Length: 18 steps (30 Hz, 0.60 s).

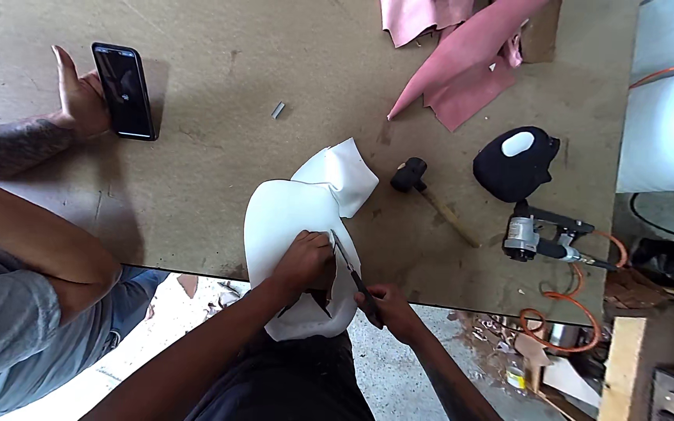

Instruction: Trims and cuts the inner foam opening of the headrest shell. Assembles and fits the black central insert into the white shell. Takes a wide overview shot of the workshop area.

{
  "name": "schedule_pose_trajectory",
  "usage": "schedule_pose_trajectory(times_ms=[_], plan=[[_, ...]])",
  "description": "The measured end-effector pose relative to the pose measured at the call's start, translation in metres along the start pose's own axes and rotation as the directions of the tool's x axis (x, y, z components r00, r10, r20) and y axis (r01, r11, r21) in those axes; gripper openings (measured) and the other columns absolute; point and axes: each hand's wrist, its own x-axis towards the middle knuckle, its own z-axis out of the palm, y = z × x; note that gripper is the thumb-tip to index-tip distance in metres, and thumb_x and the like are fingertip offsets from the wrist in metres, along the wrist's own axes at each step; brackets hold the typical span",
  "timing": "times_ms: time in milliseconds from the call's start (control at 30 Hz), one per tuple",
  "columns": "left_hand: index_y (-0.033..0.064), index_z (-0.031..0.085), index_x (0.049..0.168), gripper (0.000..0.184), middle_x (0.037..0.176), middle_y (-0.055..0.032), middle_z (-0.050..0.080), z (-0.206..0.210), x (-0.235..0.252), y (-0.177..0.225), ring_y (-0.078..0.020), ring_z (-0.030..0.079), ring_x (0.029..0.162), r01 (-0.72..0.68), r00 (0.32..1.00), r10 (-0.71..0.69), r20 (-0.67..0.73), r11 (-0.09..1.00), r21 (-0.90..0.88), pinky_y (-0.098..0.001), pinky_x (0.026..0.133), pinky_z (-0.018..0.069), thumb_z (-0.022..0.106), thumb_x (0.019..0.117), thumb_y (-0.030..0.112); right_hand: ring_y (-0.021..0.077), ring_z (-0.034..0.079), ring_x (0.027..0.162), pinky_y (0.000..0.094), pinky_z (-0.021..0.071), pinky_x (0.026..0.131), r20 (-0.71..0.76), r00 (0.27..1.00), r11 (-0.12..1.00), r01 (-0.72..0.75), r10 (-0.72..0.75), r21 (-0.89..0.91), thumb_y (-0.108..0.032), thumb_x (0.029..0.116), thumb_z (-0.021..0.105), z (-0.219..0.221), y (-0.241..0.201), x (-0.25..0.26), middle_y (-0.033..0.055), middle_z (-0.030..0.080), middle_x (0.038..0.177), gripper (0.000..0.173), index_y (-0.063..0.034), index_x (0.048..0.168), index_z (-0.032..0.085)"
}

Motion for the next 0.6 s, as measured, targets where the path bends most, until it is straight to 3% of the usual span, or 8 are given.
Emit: schedule_pose_trajectory(times_ms=[133, 233, 267, 333, 400, 467, 600], plan=[[0.0150, 0.075, 0.089, 0.019, 0.099, -0.0004, 0.066, -0.020, -0.002, 0.011, -0.0170, 0.063, 0.102, -0.026, 0.992, 0.021, 0.124, 0.999, 0.039, -0.0385, 0.091, 0.0512, 0.059, 0.0986, 0.019, 0.0122, 0.049, 0.046, 0.0276, 0.0426, 0.044, 0.018, 0.997, 0.996, 0.073, -0.072, -0.043, -0.051, 0.0887, 0.078, -0.007, 0.000, -0.010, 0.0034, 0.053, 0.058, 0.047, -0.0080, 0.074, 0.064], [0.0189, 0.078, 0.092, 0.022, 0.102, 0.0022, 0.067, -0.034, -0.002, 0.005, -0.0136, 0.062, 0.106, -0.047, 0.975, 0.074, 0.212, 0.991, -0.127, -0.0390, 0.100, 0.0512, 0.061, 0.1002, 0.030, 0.0129, 0.050, 0.046, 0.0284, 0.0437, 0.045, -0.027, 0.998, 0.996, 0.053, -0.055, -0.074, -0.051, 0.0887, 0.077, 0.000, -0.001, -0.009, 0.0037, 0.054, 0.058, 0.047, -0.0075, 0.075, 0.064], [0.0204, 0.079, 0.094, 0.021, 0.102, 0.0031, 0.069, -0.045, -0.003, -0.002, -0.0122, 0.064, 0.104, -0.048, 0.985, 0.079, 0.153, 0.980, -0.194, -0.0389, 0.097, 0.0542, 0.063, 0.0996, 0.033, 0.0130, 0.049, 0.046, 0.0285, 0.0433, 0.045, -0.039, 0.998, 0.996, 0.035, -0.038, -0.079, -0.051, 0.0892, 0.077, 0.004, -0.003, -0.007, 0.0039, 0.054, 0.058, 0.048, -0.0073, 0.075, 0.064], [0.0195, 0.079, 0.101, 0.021, 0.105, -0.0002, 0.070, -0.079, 0.006, -0.020, -0.0156, 0.064, 0.106, 0.026, 0.995, -0.046, -0.090, 0.977, -0.213, -0.0419, 0.096, 0.0539, 0.066, 0.0977, 0.036, 0.0129, 0.048, 0.045, 0.0281, 0.0422, 0.044, -0.057, 0.998, 0.997, 0.006, -0.010, -0.074, -0.053, 0.0896, 0.076, 0.009, -0.009, -0.002, 0.0038, 0.054, 0.058, 0.049, -0.0073, 0.076, 0.064], [0.0188, 0.075, 0.115, 0.037, 0.122, -0.0081, 0.068, -0.110, 0.035, -0.045, -0.0277, 0.061, 0.119, 0.243, 0.943, -0.253, -0.217, 0.967, -0.074, -0.0537, 0.101, 0.0494, 0.063, 0.0969, 0.048, 0.0120, 0.048, 0.046, 0.0273, 0.0422, 0.045, -0.070, 0.997, 0.997, -0.036, 0.031, -0.070, -0.053, 0.0899, 0.075, 0.010, -0.015, -0.009, 0.0031, 0.054, 0.059, 0.048, -0.0076, 0.076, 0.065], [0.0206, 0.071, 0.126, 0.052, 0.129, -0.0099, 0.063, -0.115, 0.058, -0.066, -0.0338, 0.055, 0.126, 0.421, 0.899, -0.411, -0.152, 0.906, 0.040, -0.0600, 0.100, 0.0458, 0.060, 0.0946, 0.061, 0.0112, 0.048, 0.046, 0.0266, 0.0413, 0.044, -0.077, 0.994, 0.995, -0.079, 0.074, -0.067, -0.053, 0.0896, 0.075, 0.011, -0.024, -0.016, 0.0031, 0.054, 0.060, 0.049, -0.0073, 0.076, 0.065], [0.0131, 0.073, 0.115, 0.058, 0.127, -0.0146, 0.061, -0.113, 0.074, -0.075, -0.0374, 0.056, 0.122, 0.502, 0.864, -0.504, -0.010, 0.858, 0.106, -0.0625, 0.095, 0.0491, 0.061, 0.0916, 0.065, 0.0109, 0.048, 0.046, 0.0259, 0.0406, 0.043, -0.107, 0.978, 0.980, -0.187, 0.179, -0.071, -0.051, 0.0901, 0.075, 0.021, -0.053, -0.025, 0.0030, 0.056, 0.061, 0.047, -0.0071, 0.078, 0.065]])
